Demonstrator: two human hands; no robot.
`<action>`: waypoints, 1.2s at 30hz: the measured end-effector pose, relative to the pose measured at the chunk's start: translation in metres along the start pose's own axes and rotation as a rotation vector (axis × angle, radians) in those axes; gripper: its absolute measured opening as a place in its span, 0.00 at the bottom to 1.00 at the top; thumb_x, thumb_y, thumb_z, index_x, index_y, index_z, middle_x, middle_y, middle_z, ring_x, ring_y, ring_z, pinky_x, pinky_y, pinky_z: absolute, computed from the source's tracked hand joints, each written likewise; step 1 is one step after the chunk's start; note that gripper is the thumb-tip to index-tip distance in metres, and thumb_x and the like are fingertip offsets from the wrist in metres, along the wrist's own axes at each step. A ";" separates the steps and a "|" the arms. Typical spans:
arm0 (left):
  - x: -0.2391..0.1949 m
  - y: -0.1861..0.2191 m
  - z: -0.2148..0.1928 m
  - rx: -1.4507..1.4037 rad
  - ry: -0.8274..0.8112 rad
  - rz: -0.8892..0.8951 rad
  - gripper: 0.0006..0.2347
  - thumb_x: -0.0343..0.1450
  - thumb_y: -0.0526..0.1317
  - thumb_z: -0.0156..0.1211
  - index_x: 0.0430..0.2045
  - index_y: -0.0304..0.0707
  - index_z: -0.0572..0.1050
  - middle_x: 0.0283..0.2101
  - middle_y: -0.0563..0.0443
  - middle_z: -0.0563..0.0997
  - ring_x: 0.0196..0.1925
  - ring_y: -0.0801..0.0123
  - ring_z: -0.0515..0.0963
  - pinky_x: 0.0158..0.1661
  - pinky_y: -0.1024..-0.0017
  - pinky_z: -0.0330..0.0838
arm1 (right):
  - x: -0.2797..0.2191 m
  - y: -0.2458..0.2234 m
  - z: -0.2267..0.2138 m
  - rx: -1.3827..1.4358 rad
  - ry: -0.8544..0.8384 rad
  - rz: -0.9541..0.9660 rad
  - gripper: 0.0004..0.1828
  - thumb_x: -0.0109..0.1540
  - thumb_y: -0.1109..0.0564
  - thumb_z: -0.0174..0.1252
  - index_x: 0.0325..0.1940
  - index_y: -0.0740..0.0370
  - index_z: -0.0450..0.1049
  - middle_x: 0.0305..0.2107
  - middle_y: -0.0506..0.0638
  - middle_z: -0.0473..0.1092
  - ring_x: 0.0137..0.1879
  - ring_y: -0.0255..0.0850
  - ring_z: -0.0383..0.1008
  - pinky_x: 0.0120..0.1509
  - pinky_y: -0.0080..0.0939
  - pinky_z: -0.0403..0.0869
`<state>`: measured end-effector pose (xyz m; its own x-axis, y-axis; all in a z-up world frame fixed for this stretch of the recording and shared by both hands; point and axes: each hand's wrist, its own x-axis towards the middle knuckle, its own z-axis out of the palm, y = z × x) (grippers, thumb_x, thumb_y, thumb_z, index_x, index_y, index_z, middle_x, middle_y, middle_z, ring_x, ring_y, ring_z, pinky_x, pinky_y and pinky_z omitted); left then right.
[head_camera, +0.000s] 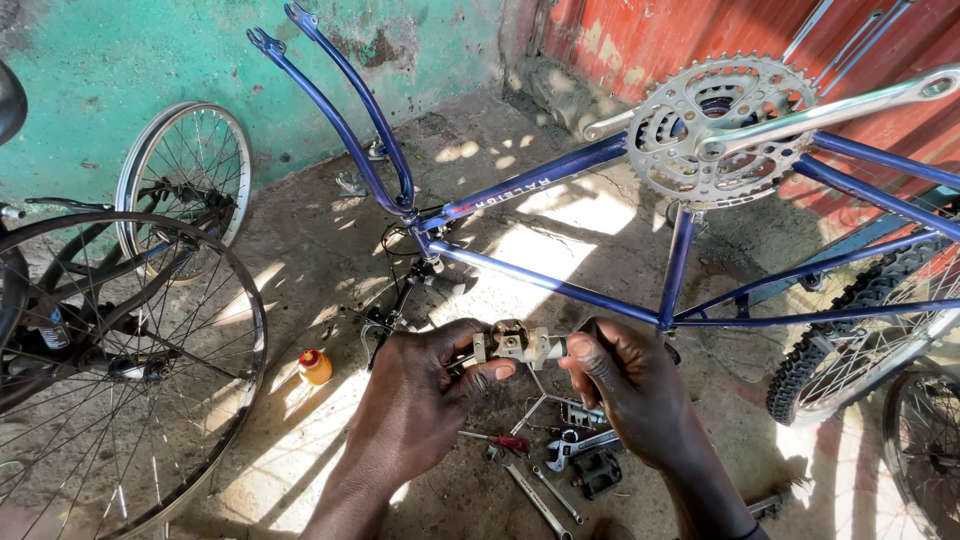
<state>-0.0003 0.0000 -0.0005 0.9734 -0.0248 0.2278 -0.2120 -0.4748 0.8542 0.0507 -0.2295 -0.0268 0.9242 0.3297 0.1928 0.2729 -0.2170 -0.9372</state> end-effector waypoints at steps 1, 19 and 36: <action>0.000 0.000 -0.001 0.001 0.001 -0.001 0.08 0.70 0.47 0.69 0.26 0.48 0.81 0.17 0.62 0.63 0.22 0.77 0.58 0.24 0.72 0.58 | -0.001 -0.003 -0.003 0.001 -0.001 0.000 0.17 0.69 0.51 0.51 0.27 0.57 0.70 0.15 0.44 0.64 0.21 0.34 0.64 0.50 0.44 0.83; 0.048 -0.067 0.054 -1.199 -0.090 -0.467 0.19 0.66 0.24 0.65 0.41 0.44 0.62 0.60 0.17 0.79 0.21 0.64 0.81 0.17 0.76 0.70 | 0.039 -0.068 -0.022 -0.411 -0.014 0.148 0.13 0.64 0.52 0.53 0.48 0.50 0.82 0.35 0.43 0.83 0.36 0.38 0.83 0.42 0.37 0.77; 0.031 -0.008 0.059 -1.021 0.000 -0.357 0.07 0.69 0.37 0.66 0.32 0.31 0.77 0.39 0.32 0.90 0.18 0.69 0.79 0.20 0.72 0.74 | 0.029 -0.115 -0.034 -0.679 0.037 0.024 0.09 0.61 0.48 0.59 0.40 0.45 0.83 0.32 0.33 0.87 0.36 0.27 0.86 0.26 0.38 0.78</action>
<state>0.0367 -0.0493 -0.0278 0.9933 -0.0307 -0.1112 0.1115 0.5031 0.8570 0.0556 -0.2259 0.0961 0.9375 0.2882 0.1952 0.3478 -0.7565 -0.5538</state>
